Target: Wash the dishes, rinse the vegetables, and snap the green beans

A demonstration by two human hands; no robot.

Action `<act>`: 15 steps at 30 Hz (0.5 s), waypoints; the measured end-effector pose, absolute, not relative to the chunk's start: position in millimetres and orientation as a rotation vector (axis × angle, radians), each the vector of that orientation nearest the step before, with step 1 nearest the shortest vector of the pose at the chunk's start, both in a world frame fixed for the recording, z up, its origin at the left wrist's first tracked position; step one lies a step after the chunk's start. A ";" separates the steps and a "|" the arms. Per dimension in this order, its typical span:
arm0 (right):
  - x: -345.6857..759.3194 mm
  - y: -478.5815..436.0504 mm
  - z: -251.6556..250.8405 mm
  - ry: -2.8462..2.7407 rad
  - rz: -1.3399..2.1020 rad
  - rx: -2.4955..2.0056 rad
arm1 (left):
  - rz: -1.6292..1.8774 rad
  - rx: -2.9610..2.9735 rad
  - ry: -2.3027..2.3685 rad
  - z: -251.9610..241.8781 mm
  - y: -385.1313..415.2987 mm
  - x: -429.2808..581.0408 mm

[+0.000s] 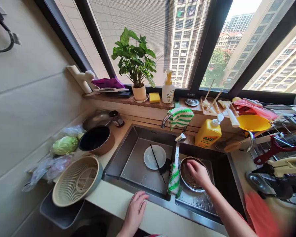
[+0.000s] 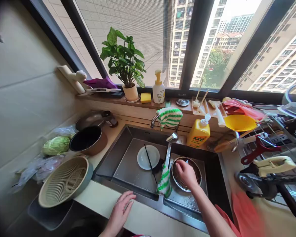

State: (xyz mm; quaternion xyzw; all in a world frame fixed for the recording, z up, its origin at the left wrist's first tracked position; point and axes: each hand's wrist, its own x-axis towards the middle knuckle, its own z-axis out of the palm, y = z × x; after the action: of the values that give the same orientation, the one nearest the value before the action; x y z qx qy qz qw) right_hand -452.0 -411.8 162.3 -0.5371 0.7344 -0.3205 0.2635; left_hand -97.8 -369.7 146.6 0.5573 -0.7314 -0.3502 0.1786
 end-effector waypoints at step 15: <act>-407.7 -593.9 183.4 2.568 -0.362 -0.810 | -1.506 1.445 -1.966 95.5 -515.6 -84.4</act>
State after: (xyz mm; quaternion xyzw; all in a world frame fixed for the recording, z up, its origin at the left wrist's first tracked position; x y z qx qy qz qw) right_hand -407.7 -593.9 183.4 -0.2915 0.9239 -0.1304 0.2108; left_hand -84.4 -515.6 95.5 0.4990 -0.6794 -0.5203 0.1366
